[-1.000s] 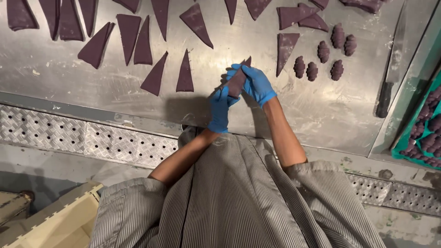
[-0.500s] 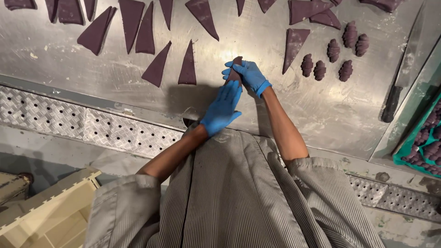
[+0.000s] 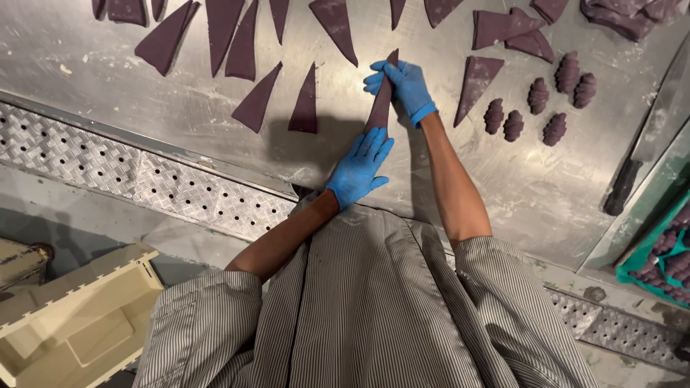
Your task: Rolling triangular pieces of purple dough into croissant shapes on a metal workbench.
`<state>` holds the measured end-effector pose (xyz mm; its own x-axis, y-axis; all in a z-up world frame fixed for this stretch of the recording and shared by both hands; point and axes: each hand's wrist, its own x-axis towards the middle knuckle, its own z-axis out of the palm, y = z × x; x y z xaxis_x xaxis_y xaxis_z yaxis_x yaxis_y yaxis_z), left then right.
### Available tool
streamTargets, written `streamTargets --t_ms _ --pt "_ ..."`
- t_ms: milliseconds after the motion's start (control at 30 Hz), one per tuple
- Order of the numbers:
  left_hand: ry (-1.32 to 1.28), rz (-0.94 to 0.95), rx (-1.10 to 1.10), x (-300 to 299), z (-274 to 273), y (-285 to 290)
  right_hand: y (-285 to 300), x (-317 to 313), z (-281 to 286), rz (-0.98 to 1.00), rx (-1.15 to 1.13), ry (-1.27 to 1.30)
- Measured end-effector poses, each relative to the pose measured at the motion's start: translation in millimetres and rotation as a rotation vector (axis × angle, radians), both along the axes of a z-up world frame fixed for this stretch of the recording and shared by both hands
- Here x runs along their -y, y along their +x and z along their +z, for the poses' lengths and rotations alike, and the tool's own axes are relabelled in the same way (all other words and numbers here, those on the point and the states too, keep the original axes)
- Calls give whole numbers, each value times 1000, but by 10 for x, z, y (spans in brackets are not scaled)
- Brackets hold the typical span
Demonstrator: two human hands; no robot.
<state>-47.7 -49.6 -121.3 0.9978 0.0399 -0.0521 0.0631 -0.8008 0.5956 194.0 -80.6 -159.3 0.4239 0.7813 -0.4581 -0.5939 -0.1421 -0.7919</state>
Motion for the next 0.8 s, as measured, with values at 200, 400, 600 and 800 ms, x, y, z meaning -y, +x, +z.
streamTargets --t_ms 200,400,600,800 --pt "14 -23 -55 -13 23 21 367 -302 15 17 82 86" --pt "74 -31 -76 -29 92 34 617 -494 -23 36 161 44" --pt "231 -102 -52 -100 185 117 695 -596 -112 2 202 101" --pt "33 -52 73 -440 170 89 39 226 418 -135 826 151"
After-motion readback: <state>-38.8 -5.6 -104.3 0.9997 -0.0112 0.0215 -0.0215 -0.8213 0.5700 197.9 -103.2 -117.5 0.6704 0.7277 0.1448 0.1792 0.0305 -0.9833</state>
